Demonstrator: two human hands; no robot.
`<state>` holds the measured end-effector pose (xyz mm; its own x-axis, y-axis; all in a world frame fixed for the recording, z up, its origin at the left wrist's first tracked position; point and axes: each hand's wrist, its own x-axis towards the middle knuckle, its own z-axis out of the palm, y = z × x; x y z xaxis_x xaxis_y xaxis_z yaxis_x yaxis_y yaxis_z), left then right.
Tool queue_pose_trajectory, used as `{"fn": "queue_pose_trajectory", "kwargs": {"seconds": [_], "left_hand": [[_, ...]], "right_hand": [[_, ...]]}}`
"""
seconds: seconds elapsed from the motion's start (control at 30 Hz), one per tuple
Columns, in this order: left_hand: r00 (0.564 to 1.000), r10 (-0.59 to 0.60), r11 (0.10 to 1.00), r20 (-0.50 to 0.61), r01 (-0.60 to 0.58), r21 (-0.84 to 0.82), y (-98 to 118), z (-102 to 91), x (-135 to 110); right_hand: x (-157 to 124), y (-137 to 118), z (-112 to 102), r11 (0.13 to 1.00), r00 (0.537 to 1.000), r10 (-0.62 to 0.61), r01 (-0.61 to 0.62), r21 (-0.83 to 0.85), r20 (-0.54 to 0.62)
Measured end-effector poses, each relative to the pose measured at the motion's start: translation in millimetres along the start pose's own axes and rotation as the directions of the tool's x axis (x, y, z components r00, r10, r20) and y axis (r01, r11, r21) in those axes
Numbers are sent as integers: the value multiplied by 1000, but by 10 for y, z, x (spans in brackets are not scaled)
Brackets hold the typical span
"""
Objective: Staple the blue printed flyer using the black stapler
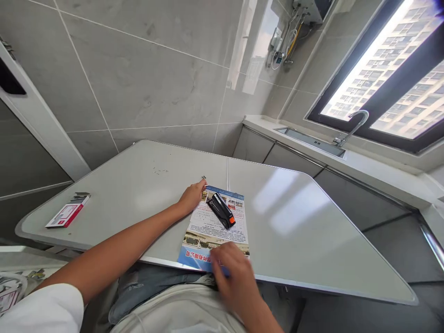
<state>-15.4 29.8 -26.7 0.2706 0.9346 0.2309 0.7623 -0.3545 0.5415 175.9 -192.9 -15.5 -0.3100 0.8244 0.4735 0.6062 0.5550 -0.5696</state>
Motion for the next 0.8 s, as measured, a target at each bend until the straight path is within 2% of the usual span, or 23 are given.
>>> {"fn": "queue_pose_trajectory", "kwargs": {"seconds": [0.07,0.13,0.23,0.27,0.33,0.4,0.5,0.8], "left_hand": [[1000,-11,1000,14,11,0,24,5,5],[999,-20,1000,31,19,3,45,13,19],[999,-19,1000,51,18,10,55,26,39],[998,-15,1000,55,14,12,52,29,42],[998,-11,1000,59,10,16,43,32,46],[998,-12,1000,61,11,21,32,34,48],[998,-15,1000,60,14,22,26,31,49],[998,-8,999,67,5,46,55,7,65]], "right_hand": [[48,278,-184,987,974,108,-128,-92,-200],[209,639,-386,954,947,192,-242,-179,-258],[643,1183,-654,900,936,310,-345,-266,-165],[811,1333,-714,887,932,350,-363,-286,-98],[1120,1563,-775,898,935,354,-345,-275,-16],[1346,1703,-759,918,936,343,-316,-239,80],[1483,1804,-669,938,935,322,-293,-187,151],[1374,1919,-583,939,937,344,-343,-18,67]]}}
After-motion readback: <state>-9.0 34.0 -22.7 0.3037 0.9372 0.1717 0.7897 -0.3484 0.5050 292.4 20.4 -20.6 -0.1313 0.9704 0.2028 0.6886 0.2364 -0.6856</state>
